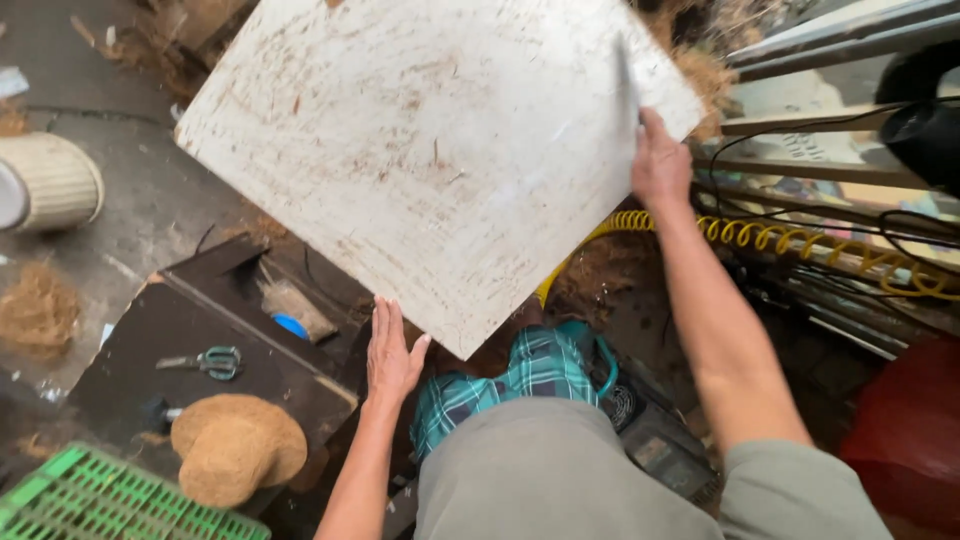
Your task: The person scrapes a white board with a knife to remove debris, then wipes the surface with a bundle of fibrous material. The person repeats scraping and wiping actions across the board surface.
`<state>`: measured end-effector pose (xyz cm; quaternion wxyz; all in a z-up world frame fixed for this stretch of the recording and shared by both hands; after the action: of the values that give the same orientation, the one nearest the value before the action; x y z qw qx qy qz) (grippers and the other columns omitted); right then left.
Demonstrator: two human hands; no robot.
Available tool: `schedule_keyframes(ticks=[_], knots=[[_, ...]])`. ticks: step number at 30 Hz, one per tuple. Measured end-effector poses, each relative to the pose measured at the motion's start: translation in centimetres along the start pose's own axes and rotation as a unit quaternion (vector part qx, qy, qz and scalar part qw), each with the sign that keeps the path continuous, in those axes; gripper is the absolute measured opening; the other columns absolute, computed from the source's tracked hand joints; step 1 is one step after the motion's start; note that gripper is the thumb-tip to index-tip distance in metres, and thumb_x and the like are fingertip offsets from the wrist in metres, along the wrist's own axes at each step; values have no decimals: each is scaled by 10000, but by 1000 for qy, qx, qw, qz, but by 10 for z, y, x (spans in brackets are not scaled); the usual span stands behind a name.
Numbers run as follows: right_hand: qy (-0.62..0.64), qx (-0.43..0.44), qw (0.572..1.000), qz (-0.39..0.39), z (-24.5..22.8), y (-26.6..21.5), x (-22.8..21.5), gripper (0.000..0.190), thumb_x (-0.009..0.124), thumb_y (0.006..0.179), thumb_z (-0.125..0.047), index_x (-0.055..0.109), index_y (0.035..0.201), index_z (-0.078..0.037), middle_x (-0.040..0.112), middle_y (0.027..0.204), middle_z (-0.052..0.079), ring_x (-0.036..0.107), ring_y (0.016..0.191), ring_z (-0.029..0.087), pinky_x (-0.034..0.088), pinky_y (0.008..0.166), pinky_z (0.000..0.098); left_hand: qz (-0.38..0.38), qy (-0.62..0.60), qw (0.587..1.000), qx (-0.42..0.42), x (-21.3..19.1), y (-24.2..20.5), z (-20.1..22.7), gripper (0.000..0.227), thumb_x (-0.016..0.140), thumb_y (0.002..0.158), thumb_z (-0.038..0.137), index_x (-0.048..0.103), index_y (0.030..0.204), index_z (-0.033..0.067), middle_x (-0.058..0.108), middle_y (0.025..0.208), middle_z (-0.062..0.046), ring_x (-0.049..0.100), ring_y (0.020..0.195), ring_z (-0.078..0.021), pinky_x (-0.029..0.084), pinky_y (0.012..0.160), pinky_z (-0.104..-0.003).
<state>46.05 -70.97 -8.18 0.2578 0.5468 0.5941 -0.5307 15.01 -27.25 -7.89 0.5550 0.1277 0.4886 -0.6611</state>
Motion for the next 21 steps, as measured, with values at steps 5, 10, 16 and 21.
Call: schedule_keyframes(ticks=[5,10,16,21], knots=[[-102,-182,976,-60,-113,-103,45,408,333,1072,-318,458,1457,-371,622,902,115,701,815,337,578,708,486,-19,12,1000,-20,3,-1,-5,878,703,844,380,310,1537,11,209,1631,-224,294,1461,-399,412,1083,-511],[109,244,963,-33,62,-5,32,613,694,812,-778,734,1120,-250,742,923,65,710,980,254,575,764,451,-13,9,1000,-12,6,-9,-12,860,712,842,348,335,1524,-18,245,1607,-262,312,1443,-431,381,1108,-511],[-115,-88,989,36,-25,-9,-11,454,401,1015,-355,503,1455,-400,699,1072,74,687,978,336,552,841,495,6,20,1000,-5,-2,-2,6,921,749,802,333,311,1521,-41,214,1612,-278,325,1431,-437,386,1111,-507],[-103,-136,984,44,-12,35,1,432,397,1039,-300,510,1456,-312,664,1057,62,680,969,261,514,884,348,10,39,999,-2,7,-2,2,909,736,806,347,318,1518,-33,226,1610,-272,315,1446,-411,401,1096,-496]])
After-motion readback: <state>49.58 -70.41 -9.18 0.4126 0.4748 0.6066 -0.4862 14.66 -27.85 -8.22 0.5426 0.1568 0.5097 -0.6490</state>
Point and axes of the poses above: each hand's wrist, its own y-axis towards the middle knuckle, its own x-axis out of the palm, z = x × y, the point moved 10 cm from there along y, towards the middle knuckle
